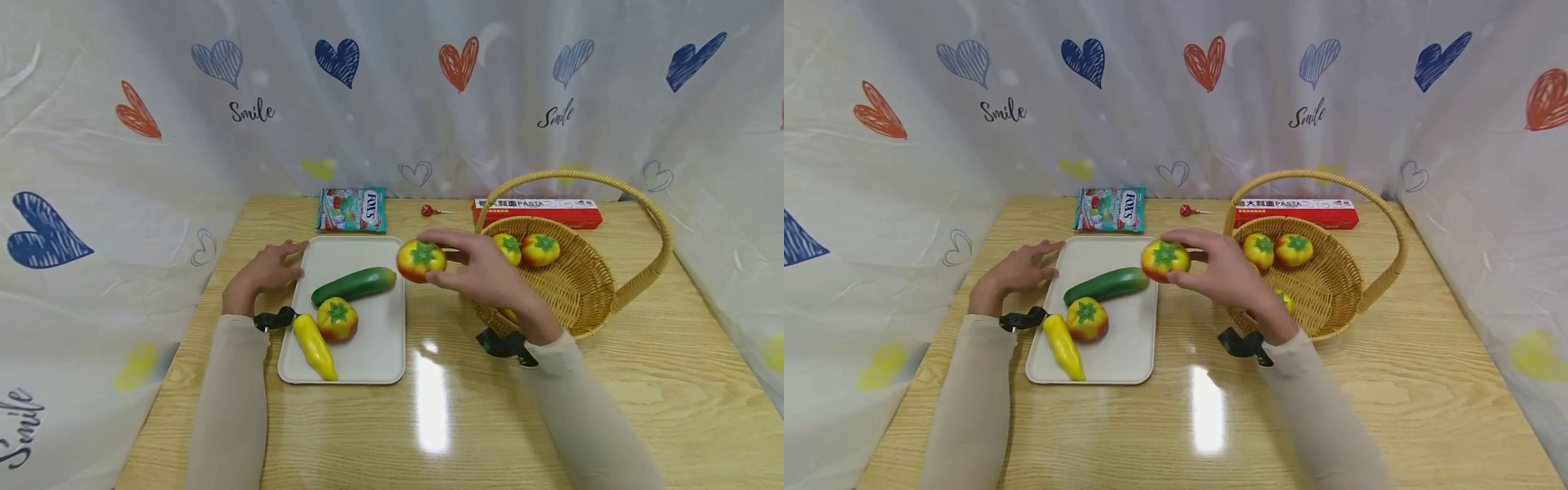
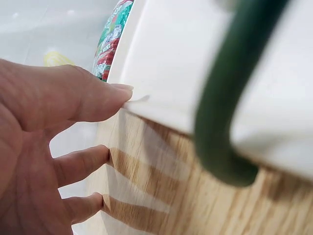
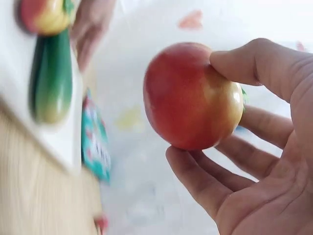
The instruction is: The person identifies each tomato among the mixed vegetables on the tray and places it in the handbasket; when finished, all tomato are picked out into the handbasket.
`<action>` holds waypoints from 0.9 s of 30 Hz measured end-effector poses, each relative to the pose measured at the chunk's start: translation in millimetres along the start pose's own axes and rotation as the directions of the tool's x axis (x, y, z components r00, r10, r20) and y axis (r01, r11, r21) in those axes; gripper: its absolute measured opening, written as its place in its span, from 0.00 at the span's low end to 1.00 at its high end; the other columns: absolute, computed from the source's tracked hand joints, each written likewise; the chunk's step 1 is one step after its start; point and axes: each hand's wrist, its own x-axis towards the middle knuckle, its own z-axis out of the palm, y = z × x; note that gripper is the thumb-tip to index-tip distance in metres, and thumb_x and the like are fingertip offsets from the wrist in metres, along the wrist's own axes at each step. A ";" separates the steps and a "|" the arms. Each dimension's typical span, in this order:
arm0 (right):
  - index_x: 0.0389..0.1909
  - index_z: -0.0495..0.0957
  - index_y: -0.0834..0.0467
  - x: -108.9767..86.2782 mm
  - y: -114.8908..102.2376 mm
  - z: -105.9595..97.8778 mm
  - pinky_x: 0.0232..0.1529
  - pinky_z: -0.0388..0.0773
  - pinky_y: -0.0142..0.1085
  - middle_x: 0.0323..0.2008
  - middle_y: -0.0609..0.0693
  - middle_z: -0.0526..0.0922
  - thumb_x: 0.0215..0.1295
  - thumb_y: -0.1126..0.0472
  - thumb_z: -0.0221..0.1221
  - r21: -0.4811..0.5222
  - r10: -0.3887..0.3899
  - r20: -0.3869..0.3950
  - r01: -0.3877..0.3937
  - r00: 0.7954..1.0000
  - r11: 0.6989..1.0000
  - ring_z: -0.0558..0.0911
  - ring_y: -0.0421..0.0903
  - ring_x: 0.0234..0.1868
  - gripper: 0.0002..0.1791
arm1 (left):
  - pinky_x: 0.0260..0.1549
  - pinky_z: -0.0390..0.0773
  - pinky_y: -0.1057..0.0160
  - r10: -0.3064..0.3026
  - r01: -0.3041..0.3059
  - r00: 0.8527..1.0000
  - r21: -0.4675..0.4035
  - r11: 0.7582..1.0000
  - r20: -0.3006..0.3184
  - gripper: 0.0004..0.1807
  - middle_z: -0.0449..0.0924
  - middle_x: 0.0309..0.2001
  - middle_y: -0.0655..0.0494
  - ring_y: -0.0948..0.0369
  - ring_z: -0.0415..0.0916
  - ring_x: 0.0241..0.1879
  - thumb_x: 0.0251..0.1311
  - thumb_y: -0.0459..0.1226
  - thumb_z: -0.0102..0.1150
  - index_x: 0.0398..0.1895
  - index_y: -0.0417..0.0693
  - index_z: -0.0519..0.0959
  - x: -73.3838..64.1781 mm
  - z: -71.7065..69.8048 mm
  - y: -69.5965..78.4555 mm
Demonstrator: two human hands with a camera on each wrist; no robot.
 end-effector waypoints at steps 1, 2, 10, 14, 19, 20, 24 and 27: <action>0.73 0.80 0.56 -9.4 4.8 -7.6 0.68 0.83 0.37 0.73 0.55 0.81 0.70 0.63 0.73 -0.012 0.007 -0.028 -0.007 1.000 1.000 0.85 0.55 0.68 0.31 | 0.78 0.40 0.18 -0.002 0.002 1.000 -0.001 1.000 0.000 0.39 0.43 0.89 0.32 0.24 0.31 0.85 0.78 0.42 0.58 0.89 0.54 0.58 -0.2 0.1 0.1; 0.73 0.80 0.57 -18.7 9.4 -15.3 0.67 0.84 0.33 0.72 0.56 0.81 0.70 0.64 0.73 -0.018 0.018 -0.053 -0.019 0.998 1.000 0.85 0.55 0.66 0.31 | 0.78 0.40 0.18 -0.005 0.005 1.000 -0.003 1.000 0.001 0.39 0.43 0.89 0.32 0.24 0.31 0.85 0.78 0.42 0.58 0.89 0.54 0.58 -0.5 0.1 0.4; 0.73 0.81 0.54 -80.7 44.4 -68.0 0.55 0.81 0.18 0.66 0.58 0.85 0.72 0.63 0.72 -0.114 0.147 -0.231 -0.177 0.962 0.977 0.85 0.29 0.54 0.29 | 0.78 0.40 0.18 -0.012 0.012 1.000 -0.007 1.000 0.001 0.40 0.43 0.88 0.32 0.23 0.30 0.85 0.78 0.42 0.58 0.89 0.53 0.58 -2.2 -0.3 2.2; 0.73 0.81 0.56 -99.2 56.3 -80.5 0.52 0.78 0.14 0.67 0.62 0.84 0.73 0.60 0.72 -0.141 0.211 -0.283 -0.258 0.936 0.956 0.82 0.21 0.51 0.29 | 0.79 0.41 0.18 -0.009 0.009 1.000 0.000 1.000 -0.003 0.40 0.43 0.88 0.32 0.24 0.32 0.85 0.78 0.43 0.58 0.89 0.53 0.58 -2.1 -0.3 2.3; 0.72 0.81 0.59 -107.2 68.6 -85.1 0.45 0.76 0.12 0.67 0.68 0.83 0.74 0.54 0.72 -0.172 0.291 -0.319 -0.358 0.902 0.918 0.90 0.49 0.54 0.30 | 0.79 0.41 0.19 -0.012 0.012 1.000 0.002 1.000 -0.004 0.39 0.43 0.89 0.32 0.24 0.32 0.86 0.79 0.43 0.58 0.89 0.54 0.58 -2.4 -0.3 1.9; 0.72 0.80 0.59 -107.5 70.6 -85.2 0.44 0.76 0.12 0.67 0.69 0.83 0.74 0.53 0.71 -0.175 0.304 -0.318 -0.371 0.898 0.912 0.90 0.56 0.56 0.30 | 0.79 0.41 0.18 -0.013 0.013 1.000 0.001 1.000 -0.004 0.39 0.43 0.89 0.32 0.24 0.31 0.86 0.79 0.43 0.58 0.89 0.54 0.58 -2.6 -0.2 1.9; 0.73 0.79 0.61 -107.8 78.9 -85.0 0.43 0.74 0.11 0.68 0.72 0.80 0.75 0.52 0.70 -0.185 0.332 -0.308 -0.398 0.892 0.898 0.88 0.71 0.58 0.31 | 0.78 0.40 0.18 -0.014 0.014 1.000 -0.001 1.000 -0.003 0.39 0.42 0.89 0.33 0.23 0.30 0.85 0.79 0.43 0.58 0.89 0.55 0.57 -3.0 0.2 2.1; 0.73 0.78 0.63 -108.2 85.2 -85.0 0.44 0.72 0.10 0.69 0.72 0.80 0.76 0.54 0.70 -0.191 0.340 -0.291 -0.402 0.894 0.895 0.87 0.72 0.60 0.31 | 0.78 0.40 0.18 -0.011 0.011 1.000 0.001 1.000 -0.003 0.39 0.42 0.89 0.33 0.23 0.30 0.85 0.79 0.43 0.58 0.89 0.55 0.58 -2.4 0.6 1.8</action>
